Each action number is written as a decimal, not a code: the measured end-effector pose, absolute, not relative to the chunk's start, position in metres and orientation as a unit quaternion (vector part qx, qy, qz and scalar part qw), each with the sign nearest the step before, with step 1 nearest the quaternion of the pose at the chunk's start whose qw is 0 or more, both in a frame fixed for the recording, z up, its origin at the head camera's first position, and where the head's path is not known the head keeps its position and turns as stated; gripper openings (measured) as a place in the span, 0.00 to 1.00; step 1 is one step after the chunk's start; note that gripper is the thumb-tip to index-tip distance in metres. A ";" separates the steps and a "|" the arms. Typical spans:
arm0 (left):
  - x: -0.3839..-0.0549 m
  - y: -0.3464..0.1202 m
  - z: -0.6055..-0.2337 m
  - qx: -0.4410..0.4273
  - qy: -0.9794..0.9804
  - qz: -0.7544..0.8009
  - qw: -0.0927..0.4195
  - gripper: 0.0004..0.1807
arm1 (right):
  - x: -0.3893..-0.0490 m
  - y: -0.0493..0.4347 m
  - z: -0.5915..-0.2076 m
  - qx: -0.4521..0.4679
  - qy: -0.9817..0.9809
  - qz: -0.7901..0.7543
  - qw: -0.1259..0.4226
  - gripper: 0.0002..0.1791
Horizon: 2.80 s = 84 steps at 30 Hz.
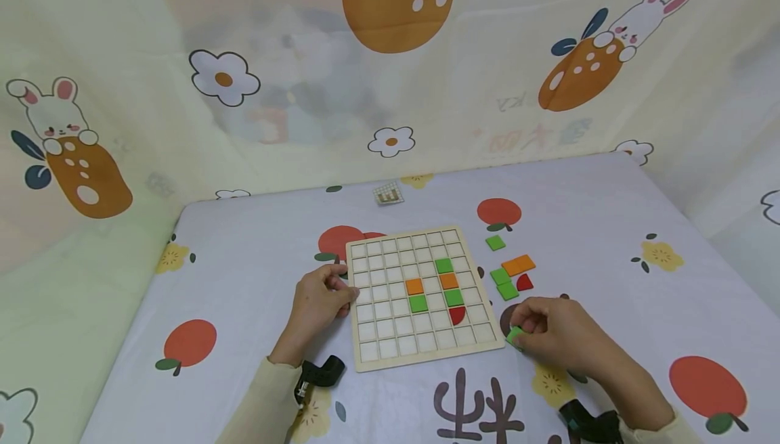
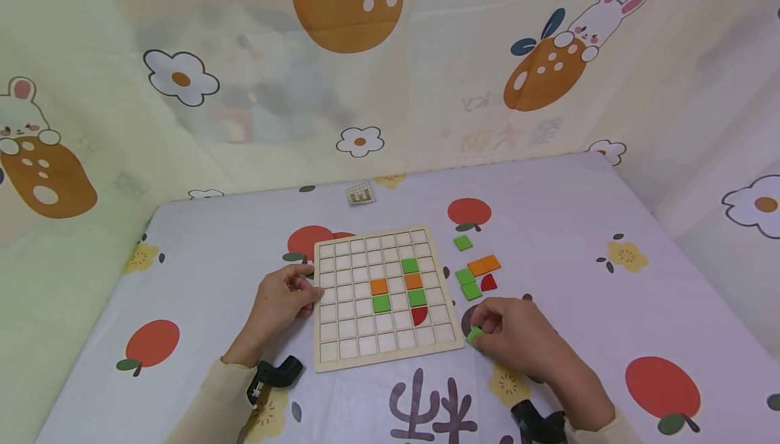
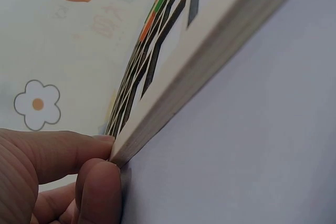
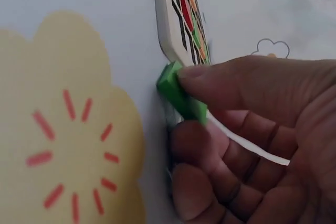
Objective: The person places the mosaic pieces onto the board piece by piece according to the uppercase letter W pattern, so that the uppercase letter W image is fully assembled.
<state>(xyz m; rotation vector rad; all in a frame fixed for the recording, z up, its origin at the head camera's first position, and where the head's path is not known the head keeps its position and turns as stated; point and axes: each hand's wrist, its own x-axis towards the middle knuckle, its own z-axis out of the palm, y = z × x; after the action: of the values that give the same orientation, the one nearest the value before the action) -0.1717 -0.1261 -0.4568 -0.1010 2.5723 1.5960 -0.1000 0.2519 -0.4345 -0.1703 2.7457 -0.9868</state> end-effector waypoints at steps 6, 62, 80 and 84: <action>-0.173 -0.126 -0.459 -0.032 0.849 0.524 0.054 0.25 | -0.101 0.256 -0.436 -0.074 0.914 -0.380 0.118 0.09; -0.174 -0.122 -0.461 -0.029 0.847 0.530 0.042 0.24 | -0.136 0.181 -0.435 -0.160 0.893 -0.408 0.097 0.12; -0.175 -0.119 -0.459 -0.031 0.851 0.523 0.045 0.24 | -0.133 0.177 -0.439 -0.145 0.895 -0.407 0.107 0.13; -0.174 -0.119 -0.459 -0.031 0.850 0.524 0.045 0.23 | -0.133 0.176 -0.440 -0.147 0.899 -0.401 0.101 0.13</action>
<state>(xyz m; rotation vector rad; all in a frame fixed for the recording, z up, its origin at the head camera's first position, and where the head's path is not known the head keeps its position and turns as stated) -0.1745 -0.1195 -0.4589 -0.0947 2.5974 1.5992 -0.1332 0.1763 -0.4396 -0.4332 2.6554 -1.1848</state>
